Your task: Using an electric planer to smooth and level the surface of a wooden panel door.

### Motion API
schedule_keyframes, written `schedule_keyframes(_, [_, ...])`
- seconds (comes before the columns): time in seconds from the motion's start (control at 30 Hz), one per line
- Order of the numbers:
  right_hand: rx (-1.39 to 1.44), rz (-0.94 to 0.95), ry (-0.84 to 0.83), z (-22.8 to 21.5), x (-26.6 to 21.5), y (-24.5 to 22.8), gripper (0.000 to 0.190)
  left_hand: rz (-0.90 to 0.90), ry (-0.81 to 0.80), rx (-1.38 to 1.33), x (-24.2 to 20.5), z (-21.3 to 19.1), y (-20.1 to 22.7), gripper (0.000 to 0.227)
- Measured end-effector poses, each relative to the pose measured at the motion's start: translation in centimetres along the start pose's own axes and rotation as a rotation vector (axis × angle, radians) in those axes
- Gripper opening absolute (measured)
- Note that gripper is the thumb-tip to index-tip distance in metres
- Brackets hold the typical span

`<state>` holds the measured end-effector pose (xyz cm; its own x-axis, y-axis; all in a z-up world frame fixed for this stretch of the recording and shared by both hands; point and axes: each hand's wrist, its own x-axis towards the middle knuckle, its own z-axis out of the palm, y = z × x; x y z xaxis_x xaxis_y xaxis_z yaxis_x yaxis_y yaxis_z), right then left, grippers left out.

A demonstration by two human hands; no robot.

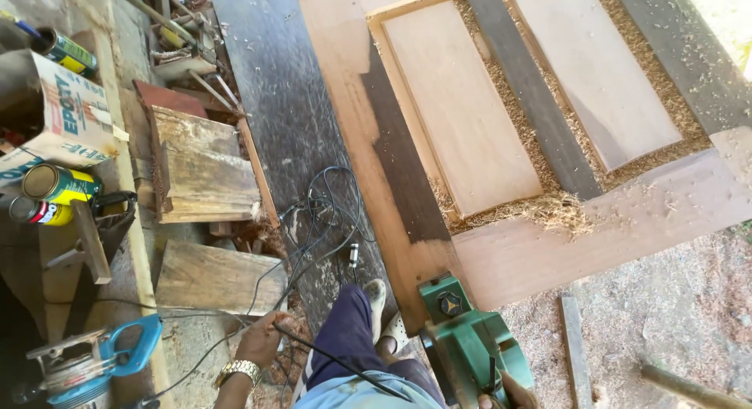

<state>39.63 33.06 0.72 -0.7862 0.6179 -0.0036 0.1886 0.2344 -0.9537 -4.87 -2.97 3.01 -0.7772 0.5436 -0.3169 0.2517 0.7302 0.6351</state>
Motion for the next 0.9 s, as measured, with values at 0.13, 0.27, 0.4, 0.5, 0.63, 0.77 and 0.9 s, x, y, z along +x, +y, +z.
schedule_keyframes(0.13, [0.112,0.498,0.018,1.2,1.0,-3.5,0.087,-0.55,-0.159,0.065,-1.0,-1.0,3.1,0.04])
schedule_keyframes(0.27, [0.175,0.563,0.057,2.2,2.5,-4.1,0.088,-0.549,-0.14,0.188,-0.6,-0.3,0.7,0.044])
schedule_keyframes(0.4, [0.242,0.656,0.002,2.3,6.1,-9.4,0.083,-0.534,-0.129,0.161,-0.5,0.6,-2.2,0.045])
schedule_keyframes(0.5, [0.192,0.554,-0.036,2.5,8.1,-10.4,0.079,-0.527,-0.105,0.154,-0.2,0.8,-3.0,0.045])
schedule_keyframes(0.63, [0.191,0.551,-0.035,3.1,9.8,-10.3,0.07,-0.512,-0.052,0.149,0.0,0.6,-2.8,0.043])
schedule_keyframes(0.77, [0.074,0.567,-0.08,3.5,12.1,-11.7,0.059,-0.496,0.041,0.014,1.4,0.5,-2.4,0.039])
schedule_keyframes(0.9, [-0.01,0.516,-0.089,4.3,15.0,-12.8,0.052,-0.468,0.105,0.015,3.4,-0.2,0.4,0.036])
